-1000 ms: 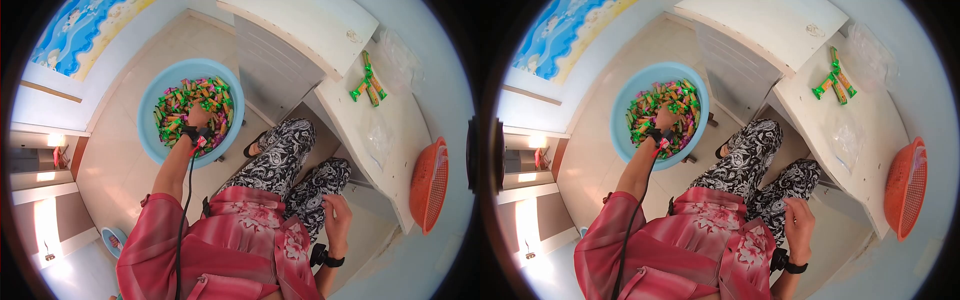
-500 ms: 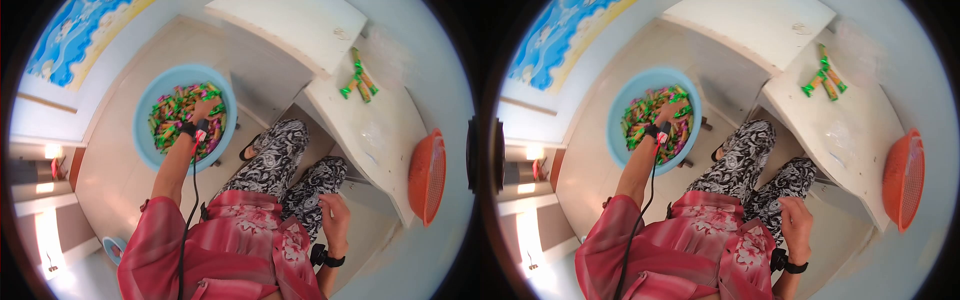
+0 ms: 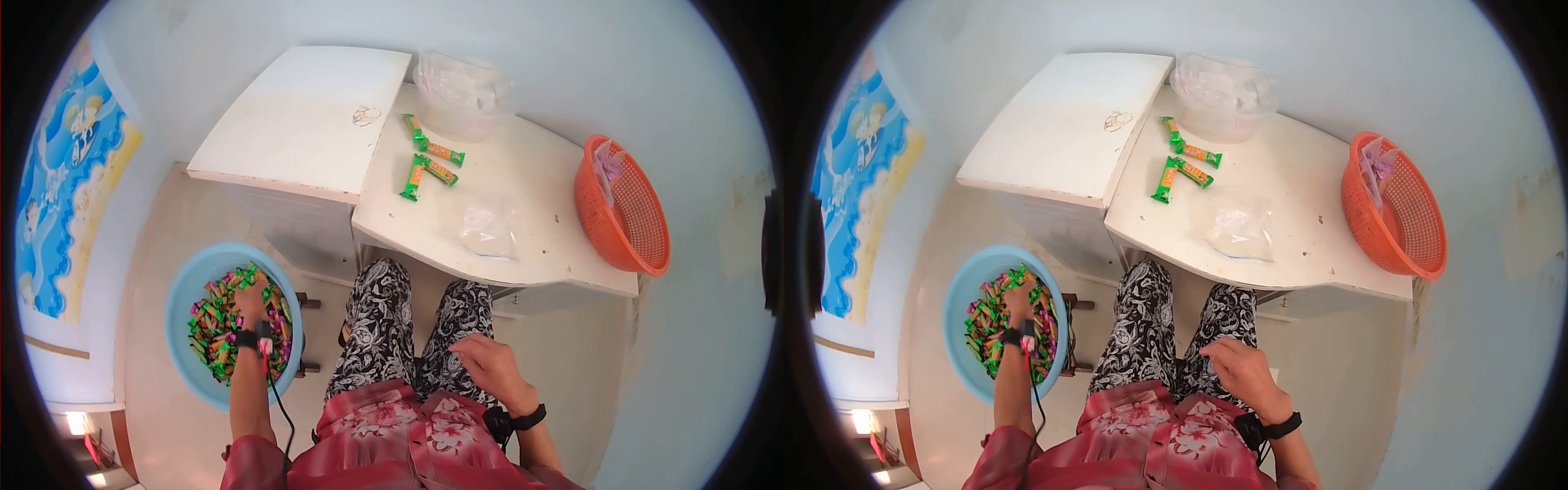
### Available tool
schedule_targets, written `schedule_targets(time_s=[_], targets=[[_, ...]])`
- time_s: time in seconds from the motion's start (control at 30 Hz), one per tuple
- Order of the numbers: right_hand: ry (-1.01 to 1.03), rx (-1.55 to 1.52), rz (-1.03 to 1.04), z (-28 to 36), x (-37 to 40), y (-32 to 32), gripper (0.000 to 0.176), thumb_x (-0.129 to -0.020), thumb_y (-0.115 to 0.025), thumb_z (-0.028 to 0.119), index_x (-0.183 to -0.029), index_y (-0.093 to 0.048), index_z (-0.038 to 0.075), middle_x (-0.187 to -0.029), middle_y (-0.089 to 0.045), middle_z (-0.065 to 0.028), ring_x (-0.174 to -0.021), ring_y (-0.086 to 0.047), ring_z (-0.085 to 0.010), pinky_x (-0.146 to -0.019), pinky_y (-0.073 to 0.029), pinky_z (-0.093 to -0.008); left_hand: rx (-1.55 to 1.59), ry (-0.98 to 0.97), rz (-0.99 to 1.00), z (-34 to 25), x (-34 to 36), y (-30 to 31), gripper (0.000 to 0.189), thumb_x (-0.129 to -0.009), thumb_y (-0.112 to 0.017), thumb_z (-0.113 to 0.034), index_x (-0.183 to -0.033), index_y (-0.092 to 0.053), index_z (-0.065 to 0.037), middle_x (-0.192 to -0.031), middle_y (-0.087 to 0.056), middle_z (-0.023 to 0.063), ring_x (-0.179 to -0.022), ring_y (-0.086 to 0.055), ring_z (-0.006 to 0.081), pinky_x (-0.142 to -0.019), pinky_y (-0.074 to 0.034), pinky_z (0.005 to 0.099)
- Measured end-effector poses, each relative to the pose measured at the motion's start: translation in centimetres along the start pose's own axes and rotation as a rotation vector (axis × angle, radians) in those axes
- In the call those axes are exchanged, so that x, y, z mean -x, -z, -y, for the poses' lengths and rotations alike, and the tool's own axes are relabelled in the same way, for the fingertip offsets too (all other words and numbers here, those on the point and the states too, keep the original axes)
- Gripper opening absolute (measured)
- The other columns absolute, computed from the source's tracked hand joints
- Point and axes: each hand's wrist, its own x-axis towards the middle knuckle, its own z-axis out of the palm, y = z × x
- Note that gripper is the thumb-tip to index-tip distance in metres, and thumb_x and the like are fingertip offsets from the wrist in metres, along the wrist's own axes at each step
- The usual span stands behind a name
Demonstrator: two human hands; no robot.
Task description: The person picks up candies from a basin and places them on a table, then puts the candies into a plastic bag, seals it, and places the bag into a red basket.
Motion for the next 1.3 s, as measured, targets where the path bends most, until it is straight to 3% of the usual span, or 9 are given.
schedule_targets(time_s=[0.2, 0.47, 0.7, 0.83, 0.9, 1.0, 1.03, 1.13, 1.3], targets=[[0.192, 0.041, -0.076, -0.2, -3.5, 1.6, 0.020, -0.092, -0.070, -0.002, -0.109, -0.074, 0.008, -0.102, -0.072, -0.0110, -0.088, -0.072, -0.0348, -0.075, -0.060, -0.0440, 0.069, -0.231, 0.032, -7.7, 11.1, -1.6, 0.029, -0.089, -0.083, -0.010, -0.114, -0.070, -0.003, -0.106, -0.076, 0.0056, -0.092, -0.072, 0.0181, -0.079, -0.058, 0.0387], [0.413, 0.370, -0.198, 0.7, -16.7, 7.4, 0.027, -0.092, -0.068, 0.006, -0.119, -0.070, 0.009, -0.106, -0.072, -0.0102, -0.103, -0.068, -0.0348, -0.089, -0.058, -0.0473, 0.172, -0.171, 0.457, -15.6, 21.3, -6.0, 0.024, -0.095, -0.075, -0.003, -0.118, -0.072, 0.003, -0.107, -0.078, 0.0110, -0.095, -0.078, 0.0220, -0.084, -0.065, 0.0366], [0.186, 0.683, -0.084, -3.8, -26.0, 7.2, 0.031, -0.092, -0.063, 0.005, -0.121, -0.073, 0.011, -0.109, -0.075, -0.0116, -0.109, -0.069, -0.0350, -0.088, -0.058, -0.0496, 0.209, -0.070, 0.664, -15.8, 24.4, -8.0, 0.037, -0.097, -0.074, 0.000, -0.132, -0.067, 0.008, -0.113, -0.077, 0.0181, -0.102, -0.079, 0.0284, -0.086, -0.069, 0.0420], [0.068, 0.729, 0.016, -4.6, -28.2, 6.3, 0.029, -0.095, -0.059, 0.007, -0.119, -0.073, 0.013, -0.107, -0.076, -0.0110, -0.111, -0.069, -0.0350, -0.087, -0.056, -0.0504, 0.242, 0.023, 0.746, -16.8, 26.5, -9.6, 0.037, -0.099, -0.070, -0.006, -0.134, -0.066, 0.004, -0.117, -0.076, 0.0163, -0.107, -0.077, 0.0262, -0.092, -0.064, 0.0384], [0.348, 0.531, -0.092, -5.7, -27.8, 5.3, 0.032, -0.095, -0.059, 0.009, -0.124, -0.072, 0.013, -0.111, -0.077, -0.0116, -0.107, -0.070, -0.0360, -0.085, -0.056, -0.0505, -0.234, -0.666, 0.925, -16.9, 26.4, -9.4, 0.037, -0.099, -0.071, -0.007, -0.134, -0.066, 0.003, -0.119, -0.076, 0.0157, -0.109, -0.076, 0.0256, -0.093, -0.063, 0.0384], [0.452, 0.394, -0.233, -3.2, -25.7, 4.9, 0.034, -0.097, -0.065, 0.010, -0.130, -0.072, 0.011, -0.111, -0.078, -0.0111, -0.096, -0.073, -0.0333, -0.083, -0.058, -0.0468, 0.212, 0.070, 0.848, -16.9, 26.3, -12.4, 0.038, -0.097, -0.072, -0.003, -0.134, -0.066, 0.004, -0.122, -0.076, 0.0157, -0.110, -0.075, 0.0262, -0.093, -0.063, 0.0393], [0.460, 0.363, -0.274, -2.4, -24.6, 5.2, 0.035, -0.098, -0.067, 0.010, -0.132, -0.072, 0.011, -0.111, -0.078, -0.0105, -0.092, -0.074, -0.0313, -0.082, -0.058, -0.0449, 0.236, 0.074, 0.861, -16.9, 26.5, -12.8, 0.039, -0.097, -0.073, -0.002, -0.134, -0.066, 0.004, -0.122, -0.076, 0.0156, -0.111, -0.075, 0.0261, -0.093, -0.063, 0.0391], [0.080, -0.233, 0.154, 0.5, -21.4, 5.7, 0.038, -0.102, -0.073, 0.014, -0.139, -0.068, 0.007, -0.117, -0.076, -0.0058, -0.098, -0.071, -0.0141, -0.081, -0.058, -0.0317, 0.282, 0.076, 0.935, -17.3, 27.3, -14.4, 0.042, -0.095, -0.075, 0.002, -0.136, -0.065, 0.003, -0.121, -0.076, 0.0153, -0.111, -0.075, 0.0261, -0.092, -0.063, 0.0384], [-0.050, -0.575, 0.216, 2.8, -17.0, 5.2, 0.043, -0.104, -0.075, 0.017, -0.144, -0.064, 0.005, -0.115, -0.075, -0.0057, -0.091, -0.067, -0.0075, -0.075, -0.056, -0.0259, 0.199, -0.005, 1.059, -16.9, 28.9, -18.2, 0.044, -0.093, -0.080, 0.001, -0.136, -0.066, 0.002, -0.117, -0.077, 0.0103, -0.102, -0.076, 0.0177, -0.089, -0.063, 0.0335]])
